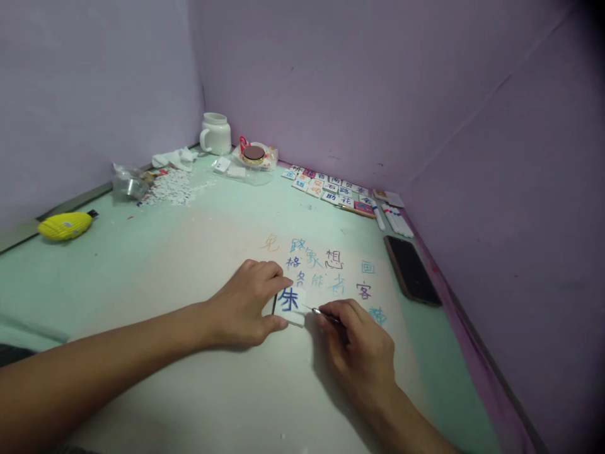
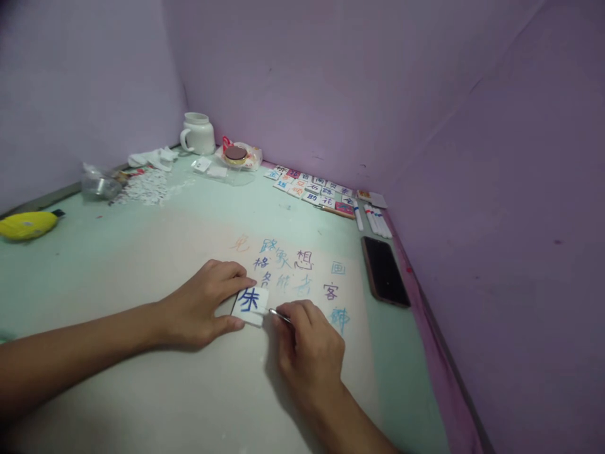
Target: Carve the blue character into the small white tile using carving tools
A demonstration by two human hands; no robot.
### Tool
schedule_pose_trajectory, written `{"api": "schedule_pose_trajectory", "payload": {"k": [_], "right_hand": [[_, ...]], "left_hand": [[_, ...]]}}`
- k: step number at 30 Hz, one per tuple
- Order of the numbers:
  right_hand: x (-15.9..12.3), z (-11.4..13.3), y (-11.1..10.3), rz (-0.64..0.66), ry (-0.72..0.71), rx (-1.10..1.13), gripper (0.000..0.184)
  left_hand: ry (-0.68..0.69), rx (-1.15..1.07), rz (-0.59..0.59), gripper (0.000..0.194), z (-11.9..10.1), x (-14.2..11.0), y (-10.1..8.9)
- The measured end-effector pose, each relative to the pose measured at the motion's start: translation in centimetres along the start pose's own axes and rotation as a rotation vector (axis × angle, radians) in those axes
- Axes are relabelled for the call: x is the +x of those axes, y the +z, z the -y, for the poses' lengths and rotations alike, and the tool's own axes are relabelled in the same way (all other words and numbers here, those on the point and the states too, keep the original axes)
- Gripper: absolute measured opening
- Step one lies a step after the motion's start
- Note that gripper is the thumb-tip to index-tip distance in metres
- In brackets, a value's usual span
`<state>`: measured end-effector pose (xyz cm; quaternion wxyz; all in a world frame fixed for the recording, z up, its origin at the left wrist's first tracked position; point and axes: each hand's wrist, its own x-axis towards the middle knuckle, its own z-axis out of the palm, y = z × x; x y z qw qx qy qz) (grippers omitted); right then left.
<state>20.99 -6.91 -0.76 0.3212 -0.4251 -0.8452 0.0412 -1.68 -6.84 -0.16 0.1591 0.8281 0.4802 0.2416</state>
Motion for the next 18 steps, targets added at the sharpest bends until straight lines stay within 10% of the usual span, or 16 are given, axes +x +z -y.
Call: {"api": "schedule_pose_trajectory", "payload": {"k": [18], "right_hand": [[0.34, -0.11, 0.13, 0.045, -0.016, 0.106, 0.013]], "left_hand": [[-0.029, 0.093, 0.025, 0.074, -0.71, 0.38, -0.26]]}}
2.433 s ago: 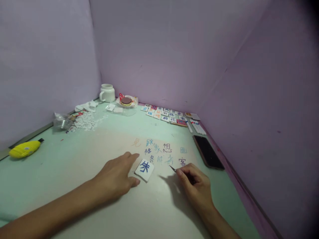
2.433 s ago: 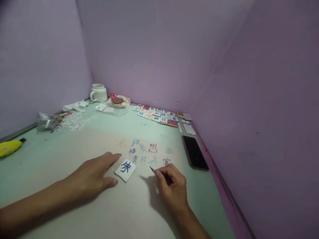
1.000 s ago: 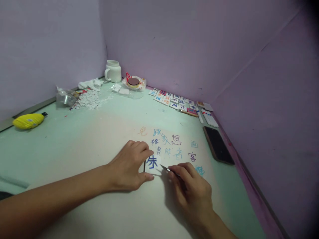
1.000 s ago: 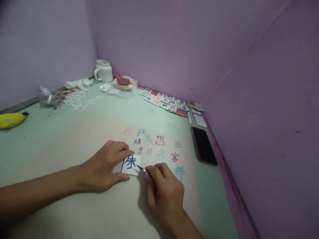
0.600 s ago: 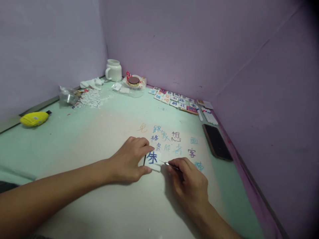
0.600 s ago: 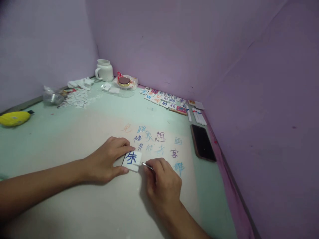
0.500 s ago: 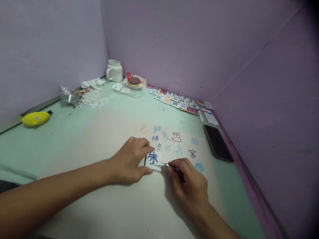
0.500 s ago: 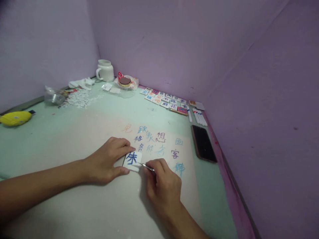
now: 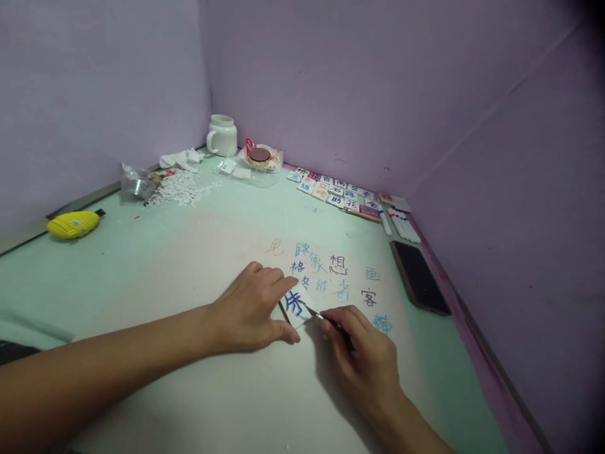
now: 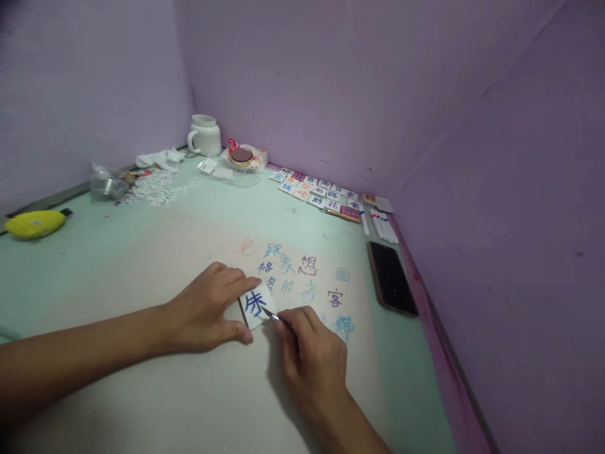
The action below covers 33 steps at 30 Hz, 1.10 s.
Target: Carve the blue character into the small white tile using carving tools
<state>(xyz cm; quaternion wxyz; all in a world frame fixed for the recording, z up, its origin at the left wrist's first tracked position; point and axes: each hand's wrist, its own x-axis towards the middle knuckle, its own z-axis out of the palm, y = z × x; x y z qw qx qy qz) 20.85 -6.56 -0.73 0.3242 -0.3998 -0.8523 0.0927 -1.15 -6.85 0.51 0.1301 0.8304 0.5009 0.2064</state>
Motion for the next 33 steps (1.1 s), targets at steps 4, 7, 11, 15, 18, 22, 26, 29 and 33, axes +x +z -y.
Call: {"api": "schedule_pose_trajectory", "payload": {"k": [4, 7, 11, 15, 18, 22, 26, 29, 33], "right_hand": [[-0.2, 0.0, 0.0, -0.028, -0.006, -0.045, 0.015], [-0.4, 0.0, 0.0, -0.030, -0.031, -0.080, 0.016], [-0.6, 0.1, 0.2, -0.053, -0.025, -0.095, 0.016], [-0.7, 0.3, 0.3, -0.079, -0.047, -0.115, 0.013], [-0.7, 0.7, 0.3, -0.091, -0.047, -0.138, 0.013], [-0.6, 1.4, 0.4, -0.118, -0.041, -0.218, 0.016], [-0.5, 1.9, 0.3, -0.131, -0.067, -0.254, 0.016], [-0.4, 1.9, 0.0, -0.134, -0.001, -0.235, 0.017], [-0.2, 1.6, -0.5, -0.128, 0.063, -0.231, 0.019]], "left_hand": [[0.011, -0.031, 0.003, 0.067, -0.1, -0.4, -0.2], [0.018, -0.061, -0.012, 0.060, -0.2, -0.6, -0.2], [0.029, -0.080, -0.081, 0.055, 0.1, -0.6, 0.0], [0.075, -0.102, -0.067, 0.054, 0.5, -0.4, 0.3], [0.085, -0.092, 0.005, 0.050, 0.5, -0.3, 0.2], [0.078, -0.085, 0.041, 0.045, 0.4, -0.2, 0.0], [0.060, -0.093, 0.019, 0.043, 0.3, -0.3, 0.2], [0.040, -0.093, -0.011, 0.039, 0.4, -0.3, 0.4], [0.028, -0.082, -0.015, 0.041, 0.4, -0.2, 0.5]]}}
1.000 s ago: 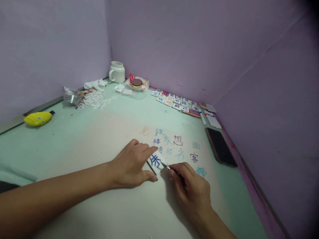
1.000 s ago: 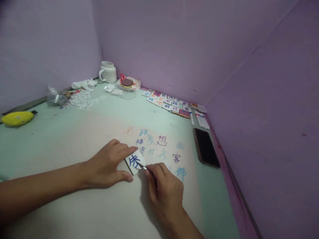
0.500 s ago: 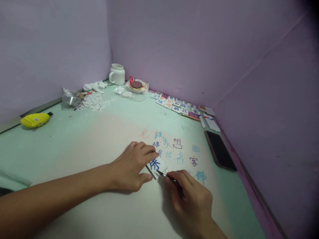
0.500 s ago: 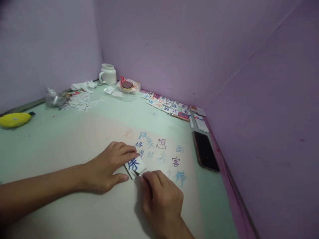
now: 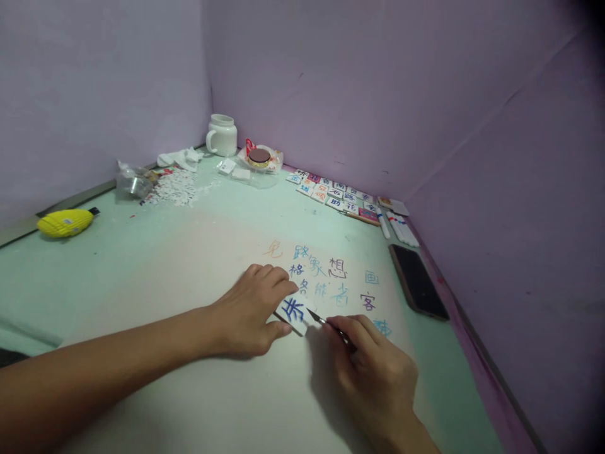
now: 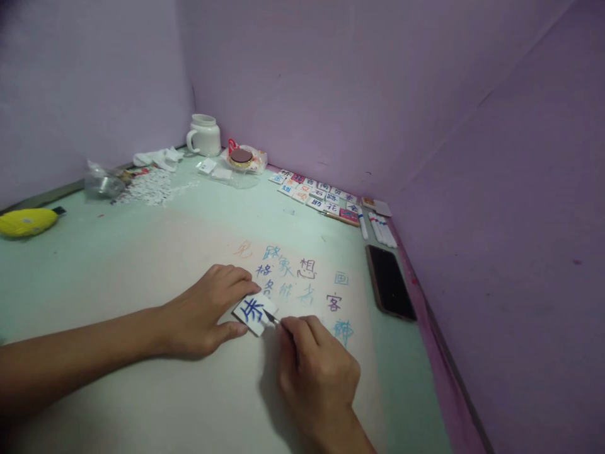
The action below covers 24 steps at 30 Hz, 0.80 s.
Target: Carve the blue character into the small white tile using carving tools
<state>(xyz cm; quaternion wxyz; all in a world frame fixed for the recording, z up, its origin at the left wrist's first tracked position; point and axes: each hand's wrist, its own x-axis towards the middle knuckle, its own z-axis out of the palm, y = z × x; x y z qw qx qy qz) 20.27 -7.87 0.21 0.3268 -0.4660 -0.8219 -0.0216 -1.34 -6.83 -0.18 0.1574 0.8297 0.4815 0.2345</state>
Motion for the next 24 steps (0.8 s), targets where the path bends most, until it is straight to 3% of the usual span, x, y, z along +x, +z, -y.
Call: {"api": "schedule_pose_trajectory", "payload": {"k": [8, 20, 24], "right_hand": [[-0.6, 0.3, 0.4, 0.013, -0.044, -0.040, 0.027], [-0.2, 0.6, 0.5, -0.073, -0.125, -0.137, 0.030], [-0.4, 1.0, 0.6, -0.037, -0.099, -0.188, 0.034]], "left_hand": [[-0.030, 0.010, 0.000, 0.036, -0.2, 0.0, -0.4], [-0.043, 0.029, -0.001, 0.033, -0.6, 0.1, -0.9], [-0.051, 0.028, -0.010, 0.033, -0.6, 0.1, -0.8]]}}
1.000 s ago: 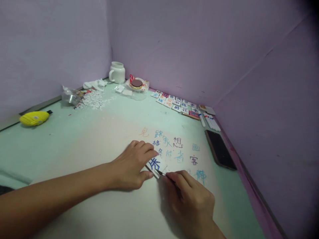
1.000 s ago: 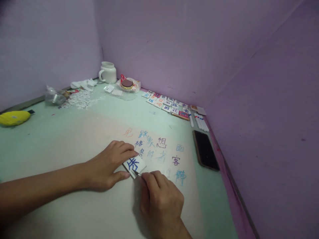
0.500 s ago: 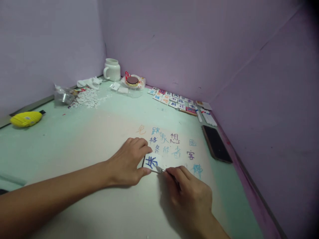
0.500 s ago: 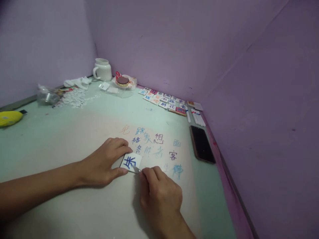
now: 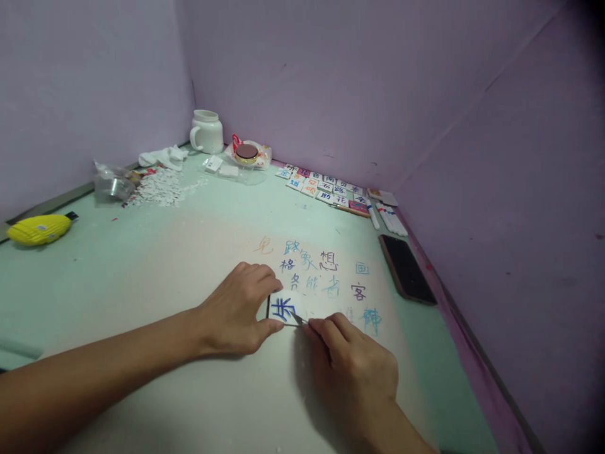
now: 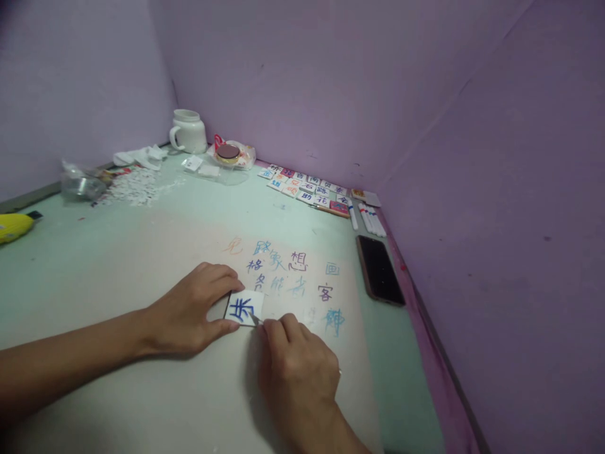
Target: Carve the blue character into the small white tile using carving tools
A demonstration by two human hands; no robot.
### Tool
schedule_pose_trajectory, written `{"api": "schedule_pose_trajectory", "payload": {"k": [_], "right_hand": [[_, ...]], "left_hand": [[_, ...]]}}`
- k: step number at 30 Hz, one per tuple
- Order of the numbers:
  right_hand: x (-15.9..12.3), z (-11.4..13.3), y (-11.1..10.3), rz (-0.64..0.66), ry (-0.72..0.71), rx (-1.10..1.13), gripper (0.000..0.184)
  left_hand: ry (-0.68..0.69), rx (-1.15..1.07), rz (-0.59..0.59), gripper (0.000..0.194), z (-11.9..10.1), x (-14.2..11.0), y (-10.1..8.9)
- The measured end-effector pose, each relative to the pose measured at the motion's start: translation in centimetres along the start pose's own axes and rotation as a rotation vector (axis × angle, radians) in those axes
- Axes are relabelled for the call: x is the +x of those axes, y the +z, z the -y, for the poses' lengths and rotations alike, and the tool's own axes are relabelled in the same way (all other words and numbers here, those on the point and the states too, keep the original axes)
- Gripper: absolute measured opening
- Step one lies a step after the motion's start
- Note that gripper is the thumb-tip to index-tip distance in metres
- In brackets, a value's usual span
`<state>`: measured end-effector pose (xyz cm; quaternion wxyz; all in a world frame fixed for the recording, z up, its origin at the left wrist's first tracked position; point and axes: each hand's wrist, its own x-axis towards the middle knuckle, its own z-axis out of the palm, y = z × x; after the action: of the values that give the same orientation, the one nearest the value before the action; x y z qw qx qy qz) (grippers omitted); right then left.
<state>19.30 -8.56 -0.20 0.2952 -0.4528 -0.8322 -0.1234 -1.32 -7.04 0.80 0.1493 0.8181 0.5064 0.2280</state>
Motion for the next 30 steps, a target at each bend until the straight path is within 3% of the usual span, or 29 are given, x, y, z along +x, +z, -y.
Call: {"api": "schedule_pose_trajectory", "payload": {"k": [14, 24, 30], "right_hand": [[1.1, -0.5, -0.5, 0.196, 0.074, 0.140, 0.029], [0.3, 0.3, -0.3, 0.161, 0.169, 0.148, 0.030], [0.2, -0.6, 0.1, 0.244, 0.297, 0.378, 0.021]], "left_hand": [[-0.040, -0.018, 0.001, 0.032, 0.0, 0.1, 0.0], [-0.003, -0.040, -0.053, 0.029, 0.5, 0.0, 0.6], [-0.033, -0.047, -0.027, 0.029, 0.2, 0.2, 0.3]]}}
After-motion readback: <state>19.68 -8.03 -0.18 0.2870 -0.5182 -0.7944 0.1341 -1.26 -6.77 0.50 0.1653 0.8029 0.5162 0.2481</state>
